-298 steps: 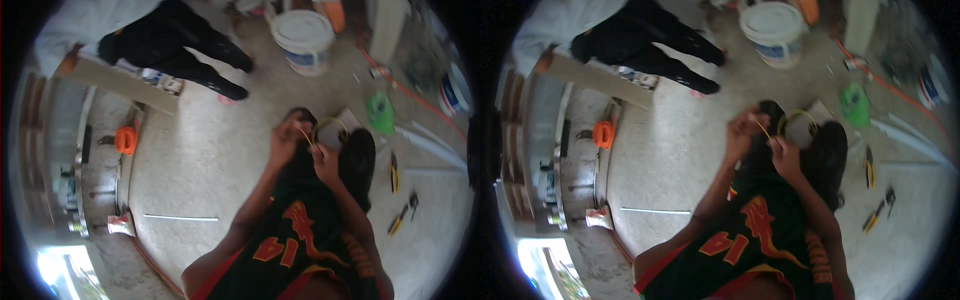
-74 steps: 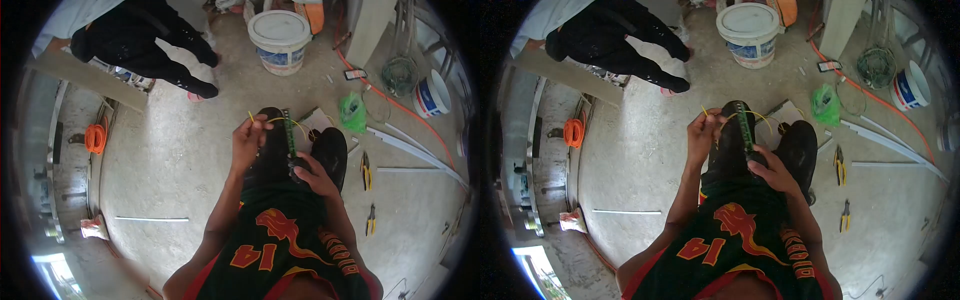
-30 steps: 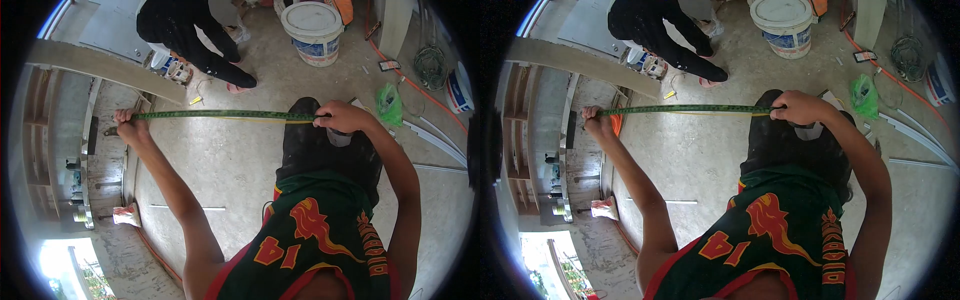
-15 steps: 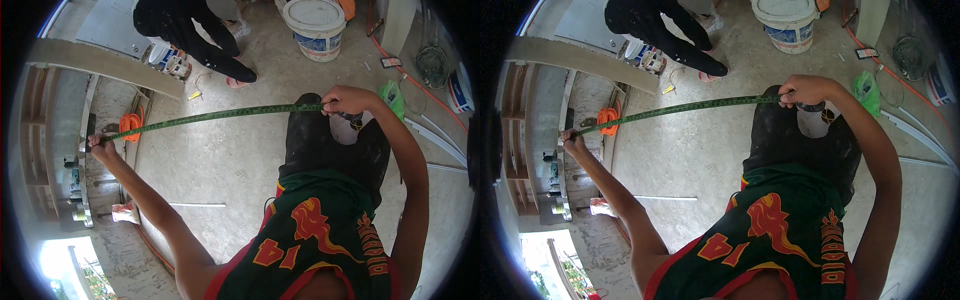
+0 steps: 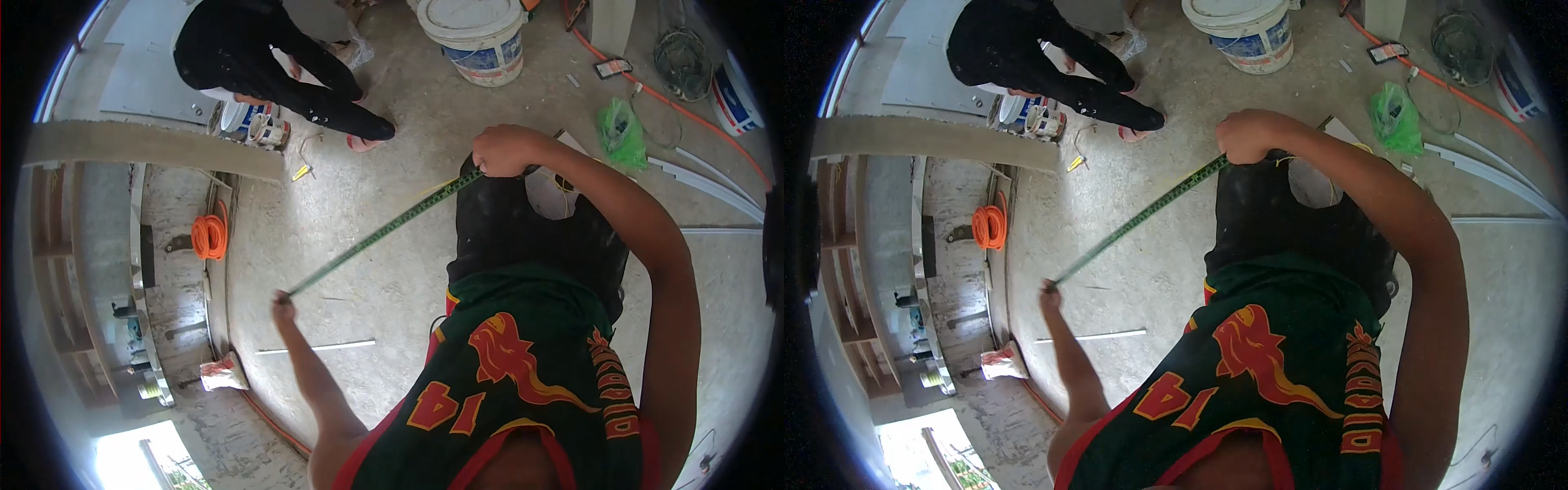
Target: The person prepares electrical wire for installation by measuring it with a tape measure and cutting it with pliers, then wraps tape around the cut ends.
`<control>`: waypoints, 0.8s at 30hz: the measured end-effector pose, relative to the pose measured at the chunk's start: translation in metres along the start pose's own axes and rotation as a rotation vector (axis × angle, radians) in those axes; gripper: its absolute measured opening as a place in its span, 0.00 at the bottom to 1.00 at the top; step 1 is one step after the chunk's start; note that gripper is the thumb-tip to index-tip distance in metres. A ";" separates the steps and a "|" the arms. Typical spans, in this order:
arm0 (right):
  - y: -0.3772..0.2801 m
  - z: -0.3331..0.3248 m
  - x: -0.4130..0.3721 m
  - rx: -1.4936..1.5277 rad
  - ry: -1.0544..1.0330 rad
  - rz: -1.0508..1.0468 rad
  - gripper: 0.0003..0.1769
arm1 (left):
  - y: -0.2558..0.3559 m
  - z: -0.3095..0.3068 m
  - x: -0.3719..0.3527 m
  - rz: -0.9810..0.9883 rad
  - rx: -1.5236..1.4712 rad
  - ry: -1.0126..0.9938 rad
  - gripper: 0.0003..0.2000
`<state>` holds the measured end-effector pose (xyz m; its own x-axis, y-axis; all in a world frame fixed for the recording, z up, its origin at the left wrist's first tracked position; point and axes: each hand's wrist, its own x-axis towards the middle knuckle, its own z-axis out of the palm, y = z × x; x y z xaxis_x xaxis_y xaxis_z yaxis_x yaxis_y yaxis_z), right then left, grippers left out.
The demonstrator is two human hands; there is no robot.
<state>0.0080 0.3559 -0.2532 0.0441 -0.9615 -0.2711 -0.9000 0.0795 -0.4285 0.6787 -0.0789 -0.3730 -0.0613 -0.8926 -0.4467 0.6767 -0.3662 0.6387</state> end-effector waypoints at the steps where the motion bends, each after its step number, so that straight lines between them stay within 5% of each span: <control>1: -0.007 -0.001 0.001 -0.034 -0.024 0.059 0.11 | -0.016 -0.031 -0.006 -0.124 0.102 0.163 0.21; 2: -0.012 -0.002 0.002 -0.071 -0.051 0.119 0.12 | -0.055 -0.029 -0.042 0.036 0.552 0.518 0.28; 4: -0.021 -0.002 0.004 -0.066 -0.057 0.107 0.13 | -0.056 -0.067 -0.034 0.184 1.526 0.561 0.40; 6: -0.027 -0.001 0.013 -0.086 -0.080 0.099 0.14 | -0.109 0.005 -0.091 1.023 1.976 0.786 0.36; 7: -0.029 0.002 0.021 -0.110 -0.098 0.098 0.13 | -0.122 0.045 -0.099 1.194 1.832 0.429 0.30; 9: -0.041 0.003 0.033 -0.132 -0.137 0.071 0.14 | -0.175 0.167 -0.173 0.952 1.675 -0.493 0.20; 10: -0.049 0.000 0.037 -0.130 -0.151 0.050 0.15 | -0.212 0.225 -0.218 0.734 1.615 -0.670 0.22; 14: -0.069 0.003 0.044 -0.103 -0.034 -0.019 0.12 | -0.328 0.322 -0.295 0.514 1.568 -1.334 0.15; 17: -0.063 -0.004 0.038 0.029 -0.045 0.051 0.11 | -0.343 0.347 -0.293 0.174 1.791 -1.328 0.11; 20: -0.051 -0.008 0.031 0.255 -0.125 -0.005 0.11 | -0.336 0.362 -0.302 0.382 1.810 -1.512 0.10; 24: -0.036 -0.009 0.025 0.549 -0.105 -0.090 0.11 | -0.323 0.387 -0.313 0.353 1.855 -1.625 0.08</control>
<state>0.0374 0.3266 -0.2370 0.1781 -0.9418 -0.2852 -0.5347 0.1507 -0.8315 0.1956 0.2170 -0.1971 -0.9732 -0.0440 -0.2258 -0.1718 0.7918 0.5861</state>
